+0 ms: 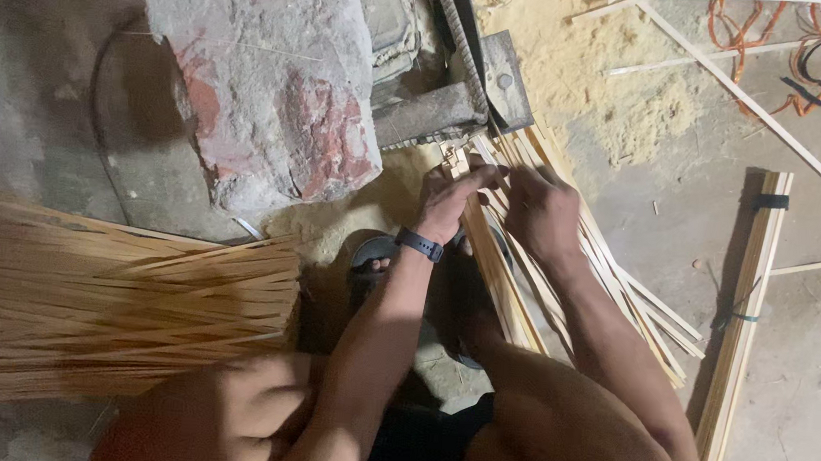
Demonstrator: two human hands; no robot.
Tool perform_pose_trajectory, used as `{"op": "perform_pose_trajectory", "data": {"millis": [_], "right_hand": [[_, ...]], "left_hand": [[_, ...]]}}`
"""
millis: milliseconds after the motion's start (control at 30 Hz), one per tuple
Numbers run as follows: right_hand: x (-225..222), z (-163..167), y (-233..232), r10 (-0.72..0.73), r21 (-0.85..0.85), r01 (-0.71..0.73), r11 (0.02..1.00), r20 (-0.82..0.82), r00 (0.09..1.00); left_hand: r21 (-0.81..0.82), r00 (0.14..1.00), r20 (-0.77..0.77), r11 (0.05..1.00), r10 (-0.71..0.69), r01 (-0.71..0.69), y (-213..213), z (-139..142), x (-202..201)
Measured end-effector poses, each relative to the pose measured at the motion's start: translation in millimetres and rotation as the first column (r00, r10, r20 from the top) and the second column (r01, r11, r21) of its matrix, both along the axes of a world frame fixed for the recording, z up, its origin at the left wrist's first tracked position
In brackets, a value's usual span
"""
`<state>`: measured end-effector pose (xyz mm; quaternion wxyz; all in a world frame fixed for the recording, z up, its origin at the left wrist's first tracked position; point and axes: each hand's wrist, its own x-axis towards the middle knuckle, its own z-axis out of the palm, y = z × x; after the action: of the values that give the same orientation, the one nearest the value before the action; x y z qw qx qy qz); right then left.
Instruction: The person feeds thin wood strips through a shaping machine, then gathers and bundles them with a strap. The person repeats this process with multiple bundles, aligning and securing the strips.
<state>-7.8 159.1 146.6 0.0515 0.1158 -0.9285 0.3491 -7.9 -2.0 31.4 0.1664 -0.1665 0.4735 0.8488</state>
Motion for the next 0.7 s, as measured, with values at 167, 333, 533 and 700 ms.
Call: {"op": "perform_pose_trajectory", "data": {"millis": [167, 333, 533, 700], "right_hand": [[40.2, 11.8, 37.6, 0.046, 0.22, 0.012, 0.975, -0.255, 0.966], [43.2, -12.4, 34.1, -0.028, 0.01, 0.028, 1.0, 0.019, 0.999], [0.4, -19.2, -9.2, -0.048, 0.046, 0.054, 0.997, -0.109, 0.993], [-1.7, 8.1, -10.7, -0.035, 0.072, 0.043, 0.996, -0.108, 0.994]], "left_hand": [[0.096, 0.992, -0.076, 0.99, -0.099, 0.106, 0.9, -2.1, -1.0], [-0.022, 0.979, -0.159, 0.992, -0.127, 0.125, 0.1, -7.6, -1.1], [-0.127, 0.983, -0.073, 0.979, -0.167, 0.157, -1.7, -18.1, 0.4], [-0.189, 0.994, -0.031, 0.977, -0.107, 0.099, -1.9, -28.6, 2.4]]}}
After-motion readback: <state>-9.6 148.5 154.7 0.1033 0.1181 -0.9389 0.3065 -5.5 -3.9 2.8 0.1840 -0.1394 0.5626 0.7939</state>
